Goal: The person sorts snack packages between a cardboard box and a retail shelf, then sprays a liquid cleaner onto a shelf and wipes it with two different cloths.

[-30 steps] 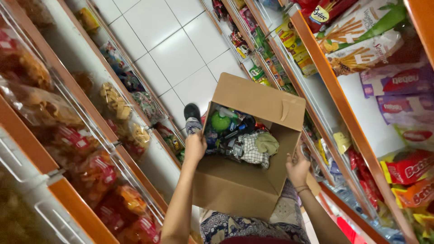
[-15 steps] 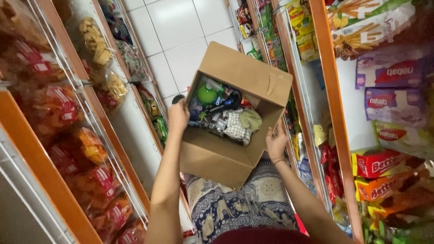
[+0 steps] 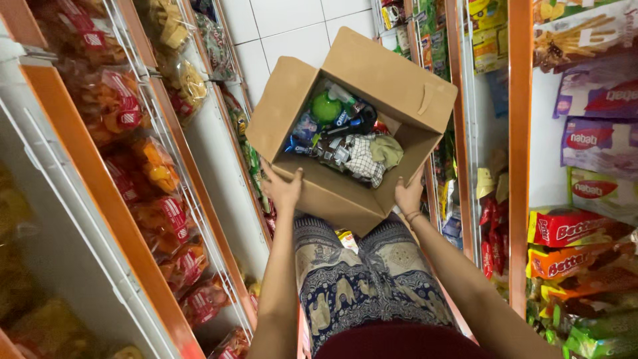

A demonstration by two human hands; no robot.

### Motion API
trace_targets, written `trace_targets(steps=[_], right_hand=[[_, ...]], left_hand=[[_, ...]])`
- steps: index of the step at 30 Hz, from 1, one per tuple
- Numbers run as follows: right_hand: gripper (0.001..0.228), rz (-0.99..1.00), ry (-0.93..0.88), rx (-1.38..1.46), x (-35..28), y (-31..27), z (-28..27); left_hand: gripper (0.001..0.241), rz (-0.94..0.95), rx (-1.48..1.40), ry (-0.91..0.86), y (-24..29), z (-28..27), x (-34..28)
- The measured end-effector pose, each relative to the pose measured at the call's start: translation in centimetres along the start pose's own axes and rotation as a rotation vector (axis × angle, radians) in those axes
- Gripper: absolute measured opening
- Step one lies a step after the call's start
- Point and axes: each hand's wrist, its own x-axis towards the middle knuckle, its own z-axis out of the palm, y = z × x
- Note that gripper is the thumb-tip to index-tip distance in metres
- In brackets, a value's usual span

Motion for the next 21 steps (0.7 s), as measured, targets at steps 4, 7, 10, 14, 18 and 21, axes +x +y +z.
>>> trace_targets(steps=[4,7,10,14,18,21], right_hand=[[0.081,0.027,0.024,0.03,1.5,-0.9,0.3],[0.082,-0.027,0.055,-0.017,3.8,-2.6,0.8],[0.079,-0.07,0.082,0.022,6.7,-4.4,1.6],[0.075,-0.232,0.114,0.057,11.2,-7.2,2.8],[0.078,-0.166,0.145,0.062,14.5,-9.8,4.4],[0.079,-0.073,0.168,0.083,16.7,-12.1,6.3]], left_hand=[[0.103,0.094,-0.35,0.048,0.6,2.8,3.7],[0.108,0.379,-0.366,0.255,1.8,4.5,6.6],[0.103,0.317,-0.538,0.133,4.4,5.2,9.9],[0.107,0.455,-0.567,0.157,9.0,4.5,14.3],[0.113,0.538,-0.683,0.144,13.8,3.1,17.4],[0.115,0.479,-0.674,0.075,17.2,1.5,20.5]])
